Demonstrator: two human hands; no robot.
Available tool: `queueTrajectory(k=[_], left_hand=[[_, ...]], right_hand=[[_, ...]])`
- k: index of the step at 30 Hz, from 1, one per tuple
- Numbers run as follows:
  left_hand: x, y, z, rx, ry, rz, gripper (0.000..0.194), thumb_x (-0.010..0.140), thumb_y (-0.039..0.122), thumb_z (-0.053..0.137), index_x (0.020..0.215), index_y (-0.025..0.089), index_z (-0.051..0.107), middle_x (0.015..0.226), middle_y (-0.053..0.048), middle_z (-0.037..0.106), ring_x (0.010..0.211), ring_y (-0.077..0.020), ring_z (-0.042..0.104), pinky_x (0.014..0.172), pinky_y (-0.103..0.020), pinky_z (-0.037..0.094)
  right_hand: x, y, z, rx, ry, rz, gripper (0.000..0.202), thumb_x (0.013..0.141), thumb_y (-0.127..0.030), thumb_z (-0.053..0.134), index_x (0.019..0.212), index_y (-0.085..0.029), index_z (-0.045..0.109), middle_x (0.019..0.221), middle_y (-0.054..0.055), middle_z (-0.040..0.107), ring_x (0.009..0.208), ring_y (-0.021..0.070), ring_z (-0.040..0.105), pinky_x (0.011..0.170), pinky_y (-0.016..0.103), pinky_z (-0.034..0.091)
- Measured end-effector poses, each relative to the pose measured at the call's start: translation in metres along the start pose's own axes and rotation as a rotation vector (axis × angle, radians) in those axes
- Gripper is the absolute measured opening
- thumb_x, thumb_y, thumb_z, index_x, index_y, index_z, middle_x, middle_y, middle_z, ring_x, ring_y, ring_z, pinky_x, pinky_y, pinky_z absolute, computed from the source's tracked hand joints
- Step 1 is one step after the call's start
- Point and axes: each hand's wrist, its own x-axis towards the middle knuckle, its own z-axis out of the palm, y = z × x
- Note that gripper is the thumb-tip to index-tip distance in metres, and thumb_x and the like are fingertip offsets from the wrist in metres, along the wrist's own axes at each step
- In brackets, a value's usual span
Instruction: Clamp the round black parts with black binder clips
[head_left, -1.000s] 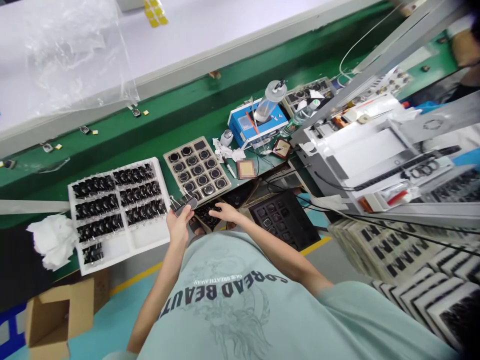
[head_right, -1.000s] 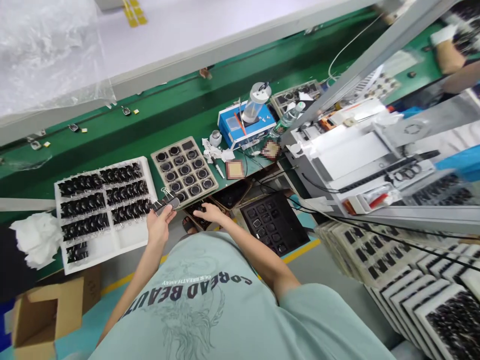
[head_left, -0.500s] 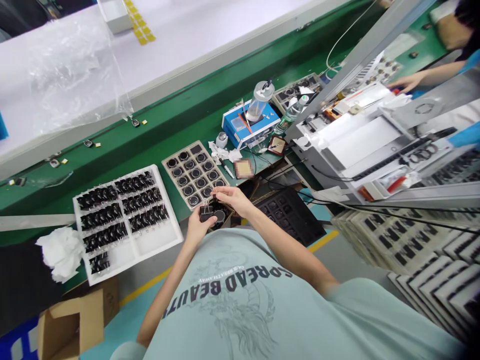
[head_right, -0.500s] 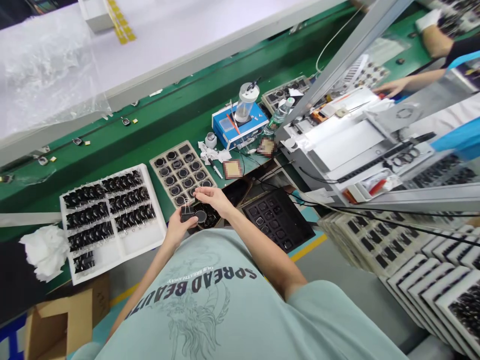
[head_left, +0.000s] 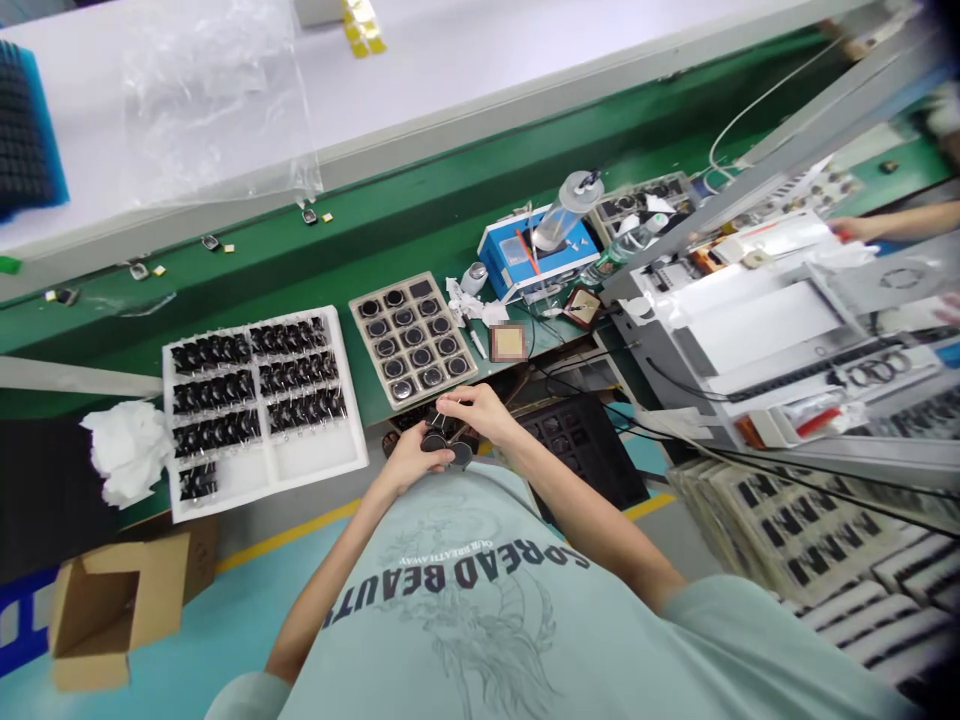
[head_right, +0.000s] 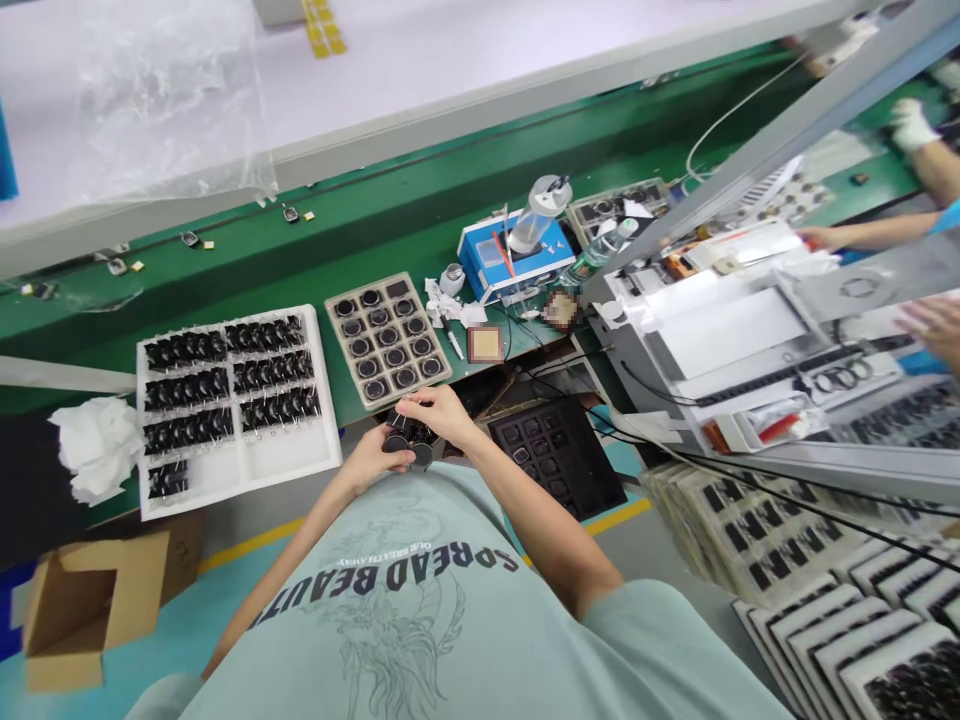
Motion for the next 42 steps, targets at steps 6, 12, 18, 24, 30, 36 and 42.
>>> queueTrajectory(k=[6,12,18,24,30,36,42], left_hand=[[-0.014,-0.022,-0.045,-0.254,0.196,-0.088,0.049,0.062,0.017,0.088,0.108,0.017,0.071,0.089,-0.006,0.07,0.067,-0.0132,0.066,0.06,-0.026,0.059],[0.016,-0.014,-0.029,-0.53,0.087,-0.138,0.028,0.07,0.014,0.083,0.095,0.015,0.07,0.088,-0.007,0.072,0.067,-0.0123,0.068,0.06,-0.02,0.059],[0.068,0.002,0.04,-0.428,-0.16,-0.212,0.018,0.076,0.014,0.078,0.092,0.012,0.071,0.083,-0.008,0.072,0.064,-0.012,0.066,0.063,-0.022,0.057],[0.13,0.002,0.093,-0.281,0.056,-0.333,0.024,0.094,0.033,0.056,0.081,0.014,0.06,0.064,-0.004,0.06,0.058,-0.0136,0.06,0.064,-0.029,0.056],[0.174,0.002,0.121,-0.229,0.124,-0.278,0.012,0.087,0.02,0.068,0.084,0.015,0.058,0.061,0.002,0.052,0.059,-0.0095,0.053,0.067,-0.025,0.052],[0.159,0.003,0.104,-0.317,0.086,-0.246,0.014,0.087,0.019,0.07,0.079,0.014,0.06,0.062,-0.001,0.055,0.061,-0.0118,0.058,0.068,-0.026,0.054],[0.091,-0.003,0.029,-0.533,0.102,-0.144,0.014,0.093,0.024,0.059,0.089,0.013,0.064,0.08,-0.008,0.069,0.071,-0.0164,0.069,0.07,-0.028,0.057]], right_hand=[[0.004,0.035,0.005,-0.04,-0.094,0.149,0.06,0.068,-0.056,0.081,0.112,-0.016,0.073,0.11,0.01,0.072,0.108,0.0288,0.063,0.098,0.041,0.047],[-0.018,0.044,0.015,0.01,-0.046,-0.008,0.096,0.057,-0.046,0.091,0.142,-0.023,0.052,0.148,0.015,0.051,0.137,0.031,0.047,0.113,0.047,0.037],[-0.046,0.045,-0.02,0.111,0.286,-0.031,0.056,0.071,-0.046,0.079,0.117,-0.018,0.064,0.118,0.012,0.071,0.107,0.0252,0.067,0.099,0.039,0.049],[-0.042,0.07,-0.085,-0.521,0.568,0.323,0.023,0.073,-0.033,0.072,0.089,-0.017,0.068,0.083,0.008,0.072,0.088,0.0257,0.068,0.082,0.034,0.049],[-0.038,0.089,-0.118,-0.296,0.708,0.277,0.044,0.064,-0.029,0.075,0.106,-0.018,0.067,0.089,0.004,0.071,0.082,0.0213,0.065,0.081,0.033,0.05],[-0.027,0.088,-0.12,0.377,0.518,0.178,0.059,0.055,-0.031,0.083,0.11,-0.019,0.064,0.086,-0.001,0.066,0.071,0.0148,0.063,0.07,0.029,0.051],[0.032,0.075,-0.107,0.393,0.32,0.227,0.027,0.076,-0.031,0.073,0.099,-0.018,0.066,0.089,0.006,0.068,0.081,0.0207,0.071,0.077,0.036,0.058]])
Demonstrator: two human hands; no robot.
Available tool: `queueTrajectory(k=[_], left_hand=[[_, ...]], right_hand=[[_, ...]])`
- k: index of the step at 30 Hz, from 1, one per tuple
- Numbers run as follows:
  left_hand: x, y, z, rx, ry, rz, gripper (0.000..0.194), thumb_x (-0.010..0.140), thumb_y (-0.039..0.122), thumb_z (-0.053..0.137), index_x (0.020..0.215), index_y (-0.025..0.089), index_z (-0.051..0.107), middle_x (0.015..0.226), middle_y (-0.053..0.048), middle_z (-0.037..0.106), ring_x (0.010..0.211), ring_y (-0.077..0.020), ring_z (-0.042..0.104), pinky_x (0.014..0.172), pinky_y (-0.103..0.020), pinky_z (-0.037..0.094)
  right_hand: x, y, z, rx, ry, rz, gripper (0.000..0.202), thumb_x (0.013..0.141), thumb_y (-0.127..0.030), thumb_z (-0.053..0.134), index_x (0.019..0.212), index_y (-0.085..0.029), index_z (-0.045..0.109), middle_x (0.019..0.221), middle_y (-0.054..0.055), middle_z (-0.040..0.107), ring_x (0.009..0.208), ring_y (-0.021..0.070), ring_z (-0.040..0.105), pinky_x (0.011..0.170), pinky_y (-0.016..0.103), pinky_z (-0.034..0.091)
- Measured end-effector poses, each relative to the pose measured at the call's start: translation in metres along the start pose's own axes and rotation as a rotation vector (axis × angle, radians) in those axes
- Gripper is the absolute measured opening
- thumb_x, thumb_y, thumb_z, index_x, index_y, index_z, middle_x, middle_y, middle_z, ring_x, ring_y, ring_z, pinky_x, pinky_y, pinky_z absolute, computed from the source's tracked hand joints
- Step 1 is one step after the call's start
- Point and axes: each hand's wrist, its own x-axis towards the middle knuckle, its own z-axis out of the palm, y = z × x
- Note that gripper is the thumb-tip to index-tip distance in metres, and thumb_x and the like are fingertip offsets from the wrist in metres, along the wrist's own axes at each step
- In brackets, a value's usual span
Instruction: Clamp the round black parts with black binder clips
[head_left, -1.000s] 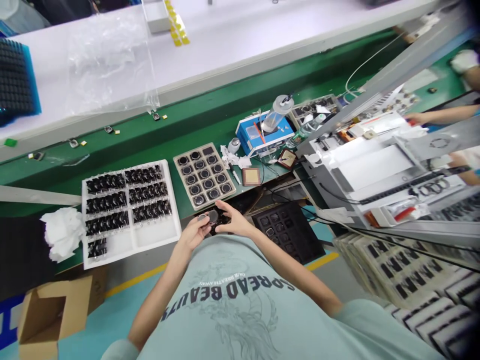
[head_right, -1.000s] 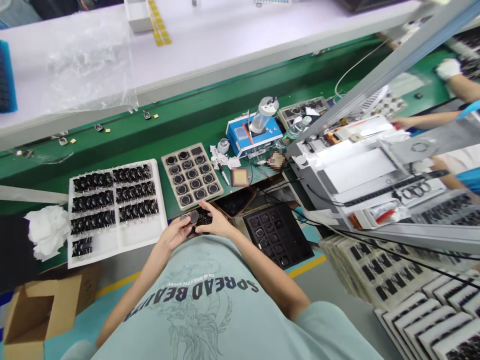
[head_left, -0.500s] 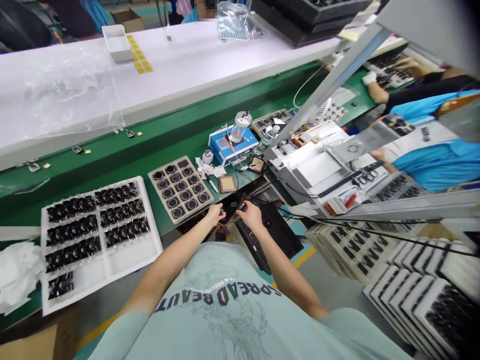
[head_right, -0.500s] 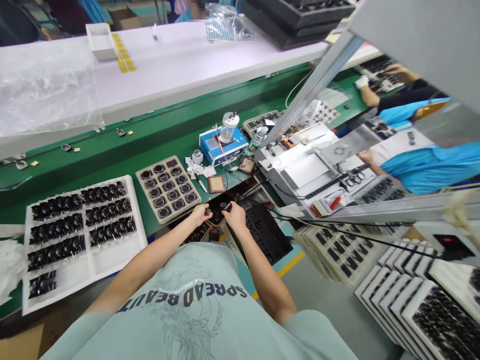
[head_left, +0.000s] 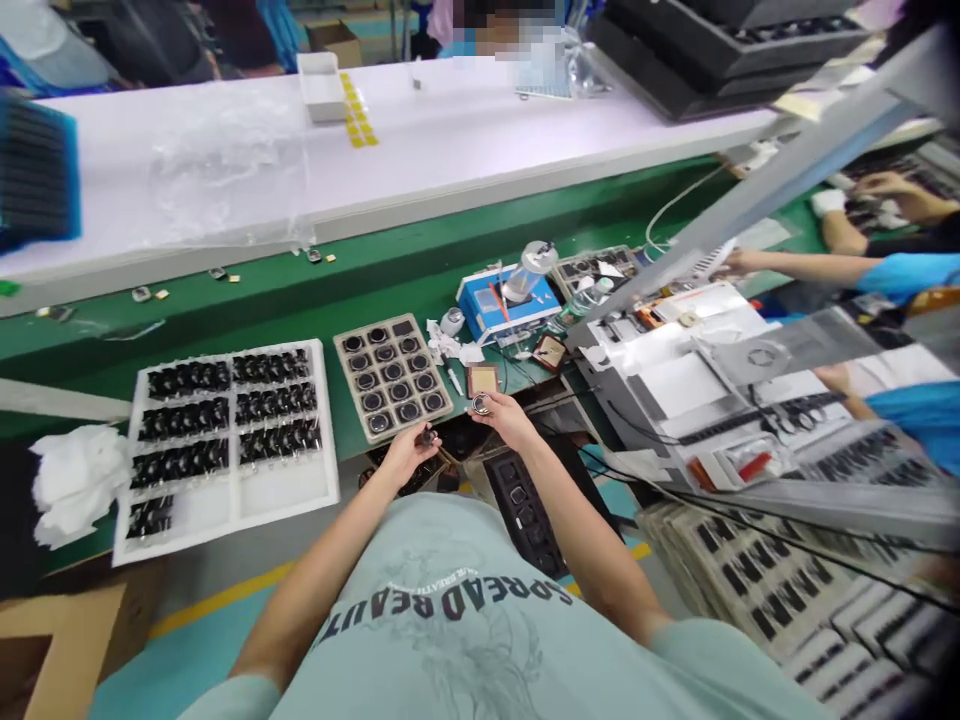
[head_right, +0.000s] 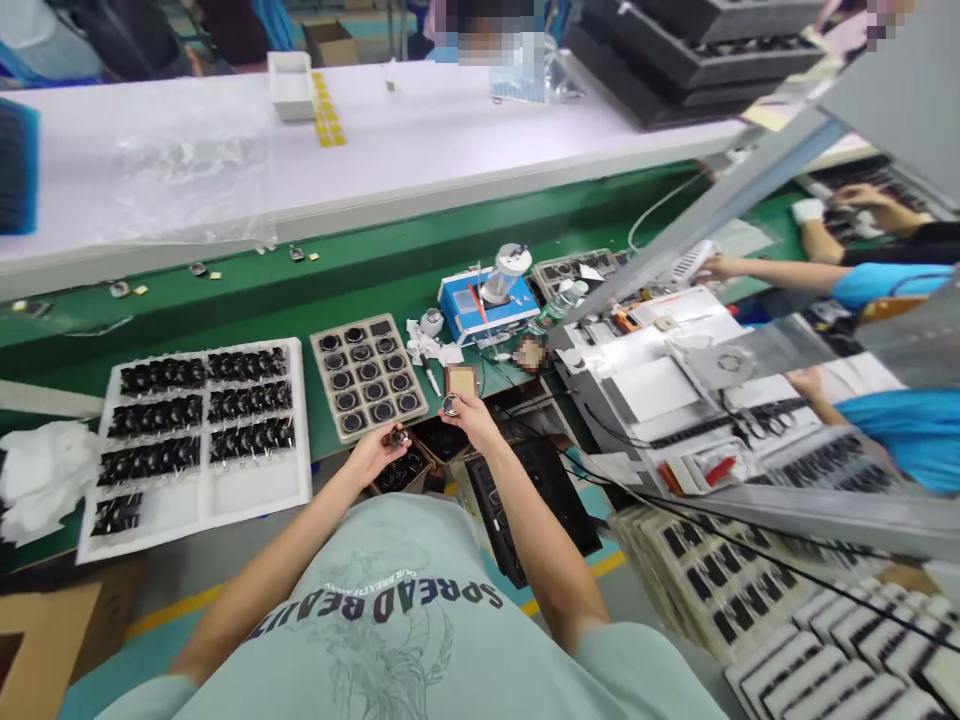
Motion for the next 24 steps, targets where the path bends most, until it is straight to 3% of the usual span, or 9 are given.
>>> queueTrajectory(k=[3,5,9,12,15,19,24], left_hand=[[-0.037,0.008,-0.043,-0.111,0.084,0.084,0.02,0.096,0.026,0.054,0.099,0.011,0.066,0.087,-0.011,0.072,0.075,-0.018,0.072,0.068,-0.028,0.058],[-0.057,0.009,-0.063,-0.159,0.145,0.134,0.024,0.097,0.027,0.051,0.103,0.009,0.066,0.09,-0.013,0.073,0.075,-0.0183,0.073,0.066,-0.027,0.058],[-0.083,0.007,-0.083,-0.198,0.202,0.201,0.023,0.097,0.027,0.051,0.102,0.01,0.066,0.092,-0.014,0.075,0.071,-0.0173,0.072,0.062,-0.025,0.057],[-0.095,0.006,-0.094,-0.205,0.238,0.212,0.019,0.094,0.025,0.057,0.1,0.011,0.068,0.092,-0.013,0.075,0.07,-0.0168,0.071,0.061,-0.024,0.057],[-0.104,0.004,-0.109,-0.225,0.296,0.229,0.019,0.091,0.026,0.062,0.1,0.012,0.069,0.091,-0.012,0.075,0.07,-0.0167,0.071,0.06,-0.024,0.057],[-0.113,0.007,-0.131,-0.263,0.403,0.219,0.019,0.088,0.026,0.065,0.1,0.012,0.069,0.089,-0.012,0.075,0.069,-0.0165,0.071,0.061,-0.024,0.057],[-0.111,0.025,-0.144,-0.209,0.4,0.203,0.019,0.086,0.028,0.069,0.097,0.012,0.07,0.09,-0.012,0.074,0.07,-0.0166,0.071,0.061,-0.024,0.056]], right_hand=[[0.044,-0.013,0.035,-0.3,0.001,-0.091,0.021,0.083,-0.027,0.064,0.101,-0.018,0.067,0.089,0.006,0.07,0.078,0.0213,0.07,0.078,0.04,0.059],[0.077,-0.027,0.065,-0.592,-0.004,-0.247,0.02,0.085,-0.025,0.06,0.101,-0.018,0.069,0.093,0.007,0.072,0.085,0.0223,0.069,0.083,0.04,0.057],[0.141,-0.059,0.127,-1.11,-0.038,-0.556,0.024,0.089,-0.024,0.057,0.103,-0.02,0.075,0.107,0.01,0.071,0.103,0.0247,0.065,0.096,0.037,0.05],[0.175,-0.067,0.158,-1.32,-0.048,-0.634,0.03,0.092,-0.022,0.052,0.11,-0.018,0.076,0.111,0.012,0.068,0.103,0.024,0.064,0.096,0.033,0.048],[0.197,-0.059,0.165,-1.435,-0.091,-0.664,0.032,0.093,-0.018,0.048,0.109,-0.016,0.076,0.109,0.012,0.067,0.097,0.0227,0.064,0.093,0.031,0.048],[0.21,-0.039,0.152,-1.439,-0.085,-0.767,0.035,0.094,-0.019,0.044,0.112,-0.015,0.073,0.108,0.013,0.066,0.093,0.0228,0.063,0.088,0.032,0.049],[0.215,-0.018,0.137,-1.371,-0.064,-0.885,0.034,0.097,-0.022,0.042,0.11,-0.018,0.073,0.108,0.012,0.068,0.095,0.0234,0.063,0.087,0.033,0.05]])
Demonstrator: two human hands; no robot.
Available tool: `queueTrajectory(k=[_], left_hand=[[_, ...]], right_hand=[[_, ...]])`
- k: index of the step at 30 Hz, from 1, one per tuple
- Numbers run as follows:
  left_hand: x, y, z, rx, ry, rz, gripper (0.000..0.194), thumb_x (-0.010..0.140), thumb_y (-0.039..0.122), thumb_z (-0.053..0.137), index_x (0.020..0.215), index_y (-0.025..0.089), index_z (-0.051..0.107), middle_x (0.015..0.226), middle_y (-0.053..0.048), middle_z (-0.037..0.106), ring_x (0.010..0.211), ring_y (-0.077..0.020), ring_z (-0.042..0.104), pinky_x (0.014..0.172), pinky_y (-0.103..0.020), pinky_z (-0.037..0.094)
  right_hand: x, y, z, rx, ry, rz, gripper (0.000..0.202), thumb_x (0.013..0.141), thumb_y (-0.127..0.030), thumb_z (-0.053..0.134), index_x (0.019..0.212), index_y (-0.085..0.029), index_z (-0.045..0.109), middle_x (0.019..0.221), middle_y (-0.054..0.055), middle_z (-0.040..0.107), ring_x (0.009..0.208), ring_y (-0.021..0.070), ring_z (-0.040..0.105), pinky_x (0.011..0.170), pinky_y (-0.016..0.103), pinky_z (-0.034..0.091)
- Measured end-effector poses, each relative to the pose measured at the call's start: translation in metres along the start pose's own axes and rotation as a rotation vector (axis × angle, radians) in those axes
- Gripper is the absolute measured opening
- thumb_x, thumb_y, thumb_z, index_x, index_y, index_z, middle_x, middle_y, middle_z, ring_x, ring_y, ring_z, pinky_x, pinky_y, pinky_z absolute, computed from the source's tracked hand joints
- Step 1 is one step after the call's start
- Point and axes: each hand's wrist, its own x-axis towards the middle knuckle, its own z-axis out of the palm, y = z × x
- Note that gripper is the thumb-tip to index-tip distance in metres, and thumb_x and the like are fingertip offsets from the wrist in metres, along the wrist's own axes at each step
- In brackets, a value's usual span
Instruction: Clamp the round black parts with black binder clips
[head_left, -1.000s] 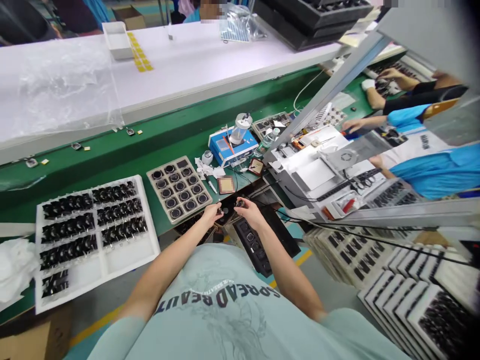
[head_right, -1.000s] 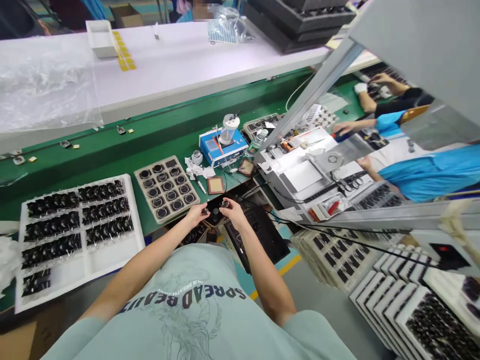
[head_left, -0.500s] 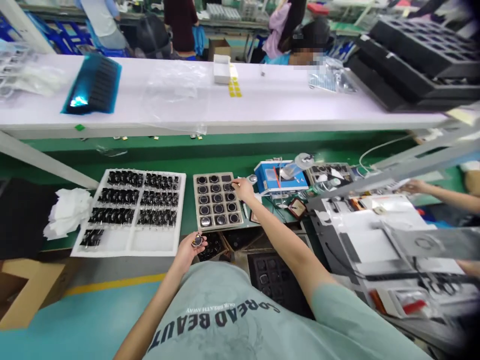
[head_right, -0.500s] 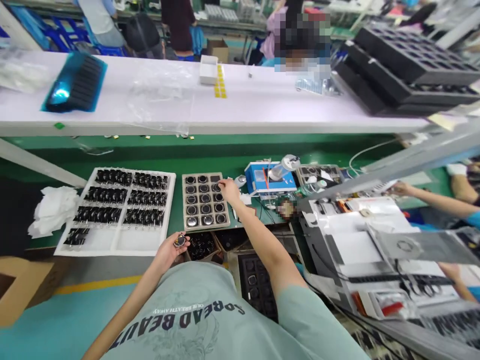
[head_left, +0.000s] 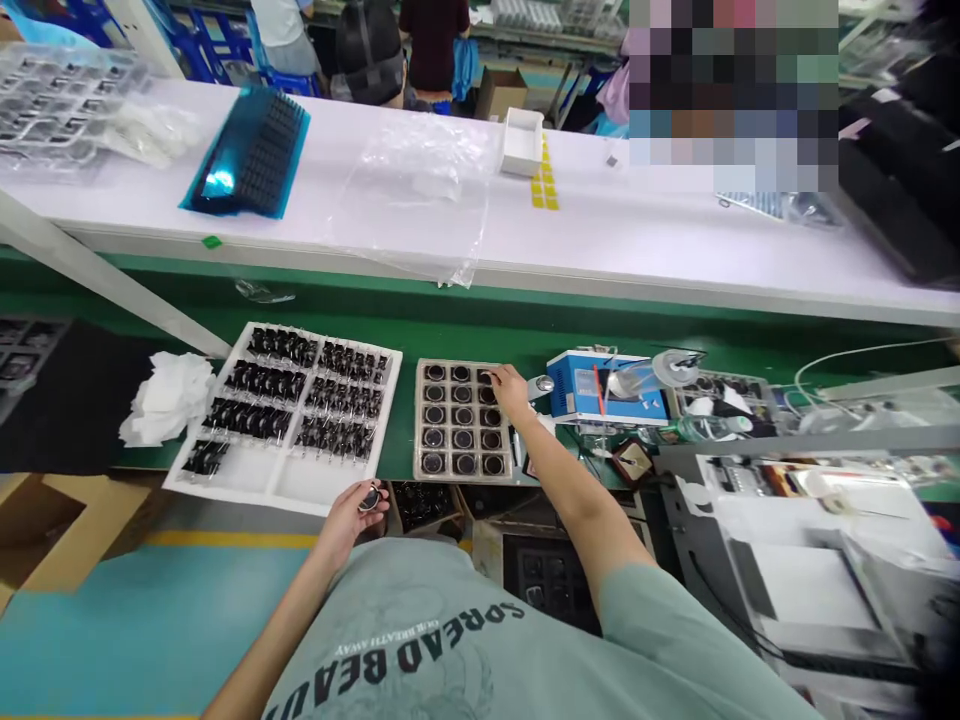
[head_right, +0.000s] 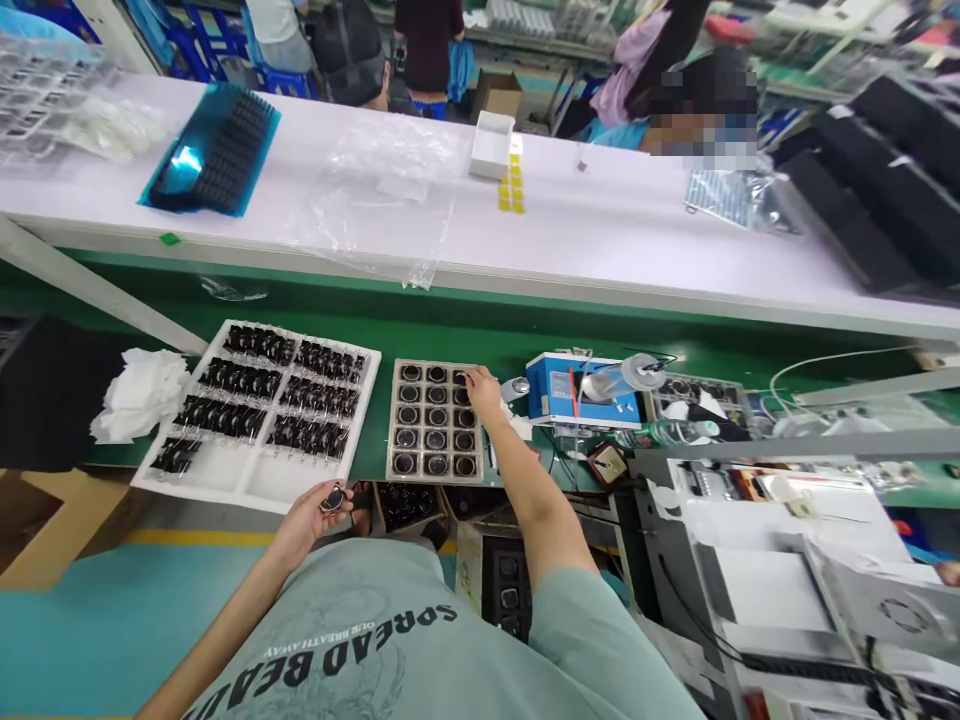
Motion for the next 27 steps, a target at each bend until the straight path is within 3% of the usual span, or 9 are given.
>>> queueTrajectory(k=[8,14,18,20,22,25,27], left_hand=[[0.012,0.022,0.003,0.12,-0.052,0.004,0.024,0.081,0.032,0.074,0.094,0.012,0.069,0.089,-0.012,0.074,0.069,-0.0171,0.07,0.059,-0.025,0.054],[0.013,0.028,0.004,0.177,-0.061,0.002,0.022,0.084,0.029,0.072,0.097,0.012,0.068,0.091,-0.013,0.074,0.069,-0.0169,0.07,0.061,-0.025,0.055],[0.015,0.031,0.016,0.255,-0.111,-0.012,0.021,0.084,0.028,0.071,0.098,0.012,0.068,0.091,-0.012,0.074,0.069,-0.0165,0.07,0.061,-0.025,0.055],[0.018,0.031,0.029,0.33,-0.156,-0.034,0.021,0.085,0.028,0.069,0.098,0.012,0.068,0.091,-0.012,0.074,0.07,-0.0164,0.07,0.062,-0.025,0.056],[0.023,0.028,0.049,0.419,-0.214,-0.056,0.02,0.086,0.028,0.066,0.1,0.013,0.067,0.093,-0.011,0.074,0.072,-0.0164,0.07,0.064,-0.026,0.056],[0.029,0.014,0.091,0.568,-0.301,-0.115,0.019,0.088,0.027,0.063,0.102,0.015,0.066,0.096,-0.01,0.074,0.075,-0.0164,0.071,0.066,-0.026,0.057],[0.028,-0.002,0.122,0.668,-0.358,-0.177,0.019,0.09,0.026,0.059,0.104,0.016,0.065,0.095,-0.009,0.074,0.075,-0.0164,0.072,0.064,-0.026,0.057]], right_hand=[[-0.016,-0.005,0.0,0.058,0.025,-0.054,0.036,0.1,-0.024,0.041,0.116,-0.017,0.072,0.119,0.014,0.068,0.109,0.0254,0.06,0.099,0.037,0.046],[-0.005,-0.027,-0.012,0.095,-0.015,0.101,0.033,0.097,-0.018,0.044,0.111,-0.014,0.074,0.116,0.012,0.071,0.113,0.0272,0.052,0.107,0.041,0.038],[-0.017,-0.058,-0.023,0.214,0.073,0.283,0.04,0.094,-0.012,0.042,0.125,-0.009,0.066,0.125,0.015,0.067,0.119,0.0287,0.049,0.11,0.043,0.035],[-0.049,-0.075,-0.027,0.307,0.125,0.363,0.043,0.095,-0.013,0.041,0.133,-0.01,0.06,0.131,0.014,0.064,0.124,0.0273,0.048,0.113,0.043,0.034],[-0.097,-0.088,-0.029,0.372,0.152,0.435,0.043,0.096,-0.016,0.042,0.136,-0.019,0.058,0.131,0.007,0.064,0.125,0.0235,0.05,0.114,0.04,0.035],[-0.185,-0.092,-0.027,0.391,0.178,0.581,0.037,0.094,-0.022,0.051,0.126,-0.036,0.064,0.118,-0.004,0.071,0.114,0.0188,0.06,0.106,0.034,0.045],[-0.252,-0.082,-0.026,0.425,0.231,0.776,0.034,0.089,-0.02,0.056,0.116,-0.036,0.069,0.111,-0.003,0.073,0.109,0.0205,0.064,0.102,0.035,0.049]])
